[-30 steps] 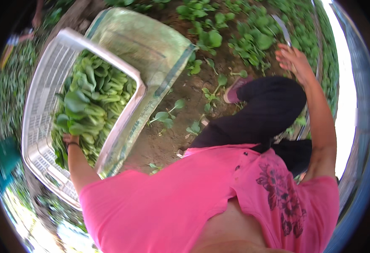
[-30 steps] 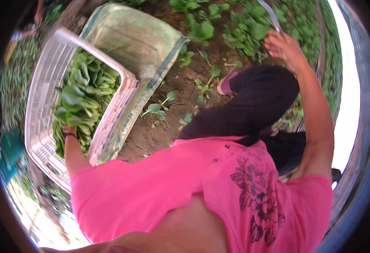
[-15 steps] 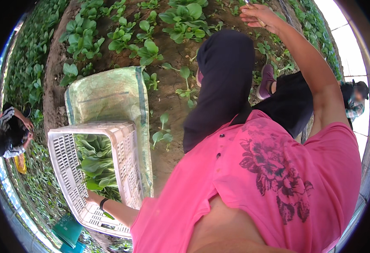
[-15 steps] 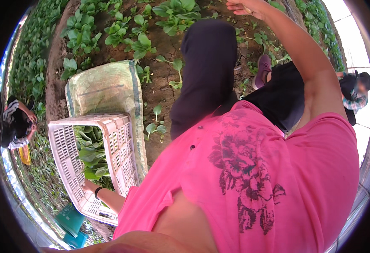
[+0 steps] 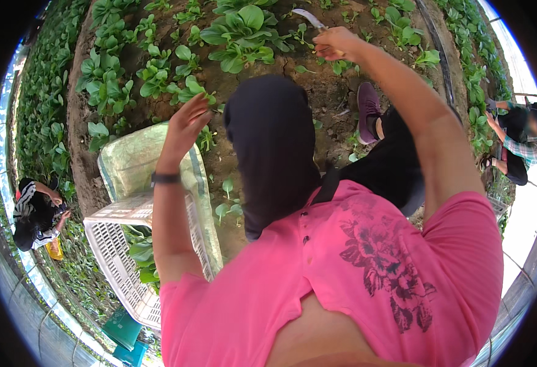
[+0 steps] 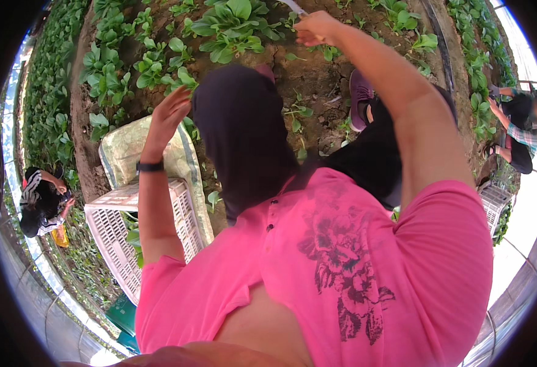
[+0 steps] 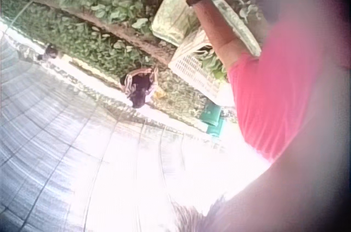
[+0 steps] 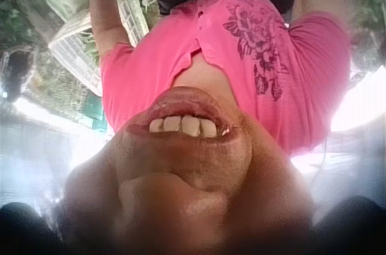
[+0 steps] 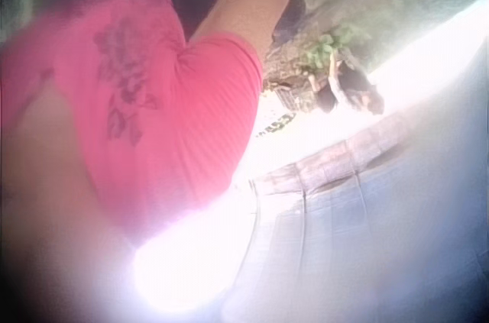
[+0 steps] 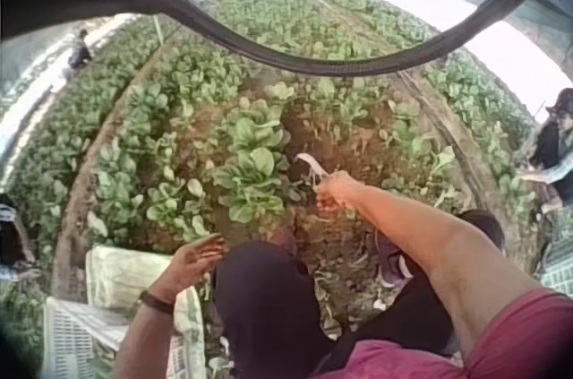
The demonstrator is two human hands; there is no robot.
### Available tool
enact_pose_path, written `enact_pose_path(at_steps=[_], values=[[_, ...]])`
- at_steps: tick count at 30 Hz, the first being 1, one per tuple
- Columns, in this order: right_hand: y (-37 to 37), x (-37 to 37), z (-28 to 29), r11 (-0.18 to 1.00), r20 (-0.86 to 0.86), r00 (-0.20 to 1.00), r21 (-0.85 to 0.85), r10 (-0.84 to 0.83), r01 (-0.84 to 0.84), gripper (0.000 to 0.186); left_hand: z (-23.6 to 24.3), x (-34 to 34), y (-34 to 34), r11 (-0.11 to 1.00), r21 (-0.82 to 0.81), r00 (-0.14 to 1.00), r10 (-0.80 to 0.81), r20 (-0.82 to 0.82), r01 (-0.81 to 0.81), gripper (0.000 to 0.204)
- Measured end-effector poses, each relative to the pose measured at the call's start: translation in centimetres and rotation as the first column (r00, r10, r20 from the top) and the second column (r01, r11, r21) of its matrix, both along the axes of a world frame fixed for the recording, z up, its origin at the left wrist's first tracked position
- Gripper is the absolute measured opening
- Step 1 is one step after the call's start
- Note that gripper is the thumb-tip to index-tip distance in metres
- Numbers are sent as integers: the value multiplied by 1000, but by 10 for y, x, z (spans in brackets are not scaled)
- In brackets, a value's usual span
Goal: The person harvests leafy green vegetables by cutting the base of the plant with a knife and placing the gathered bunch into a white plastic crate.
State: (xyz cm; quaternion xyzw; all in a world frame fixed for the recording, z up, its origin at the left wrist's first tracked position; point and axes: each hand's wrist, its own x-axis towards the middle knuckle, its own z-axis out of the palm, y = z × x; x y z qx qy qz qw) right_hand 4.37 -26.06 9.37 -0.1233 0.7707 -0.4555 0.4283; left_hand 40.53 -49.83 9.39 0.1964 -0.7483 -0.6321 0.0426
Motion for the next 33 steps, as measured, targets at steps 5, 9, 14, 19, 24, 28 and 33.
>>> enact_pose_path(at_steps=[5, 9, 14, 19, 24, 28, 33], values=[[-33, 3, -107, 978, 123, 986, -163, -113, 132, 21, -50, -149, 14, 920, -67, 916, -373, 147, 385, 59], [-26, 21, -166, 998, -27, 1000, 55, -1, 3, 26, -101, -229, 46, 639, -345, 726, -589, 356, 687, 48], [-18, 34, -198, 988, -109, 992, 147, 57, -41, 36, -156, -278, 34, 261, -542, 602, -353, 716, 799, 33], [-40, 39, -224, 993, -71, 994, 90, 77, -70, 47, -166, -261, 15, 308, -637, 683, -63, 728, 707, 29], [-86, 28, -231, 965, -282, 924, 25, 259, -263, 44, -180, -226, 0, 420, -666, 700, 95, 708, 617, 41], [-103, 18, -238, 944, -298, 897, 78, 328, -319, 42, -175, -222, 9, 472, -659, 709, 95, 699, 586, 43], [-115, 16, -244, 922, -310, 869, 130, 387, -364, 41, -177, -215, 11, 485, -705, 761, 118, 638, 517, 45]])
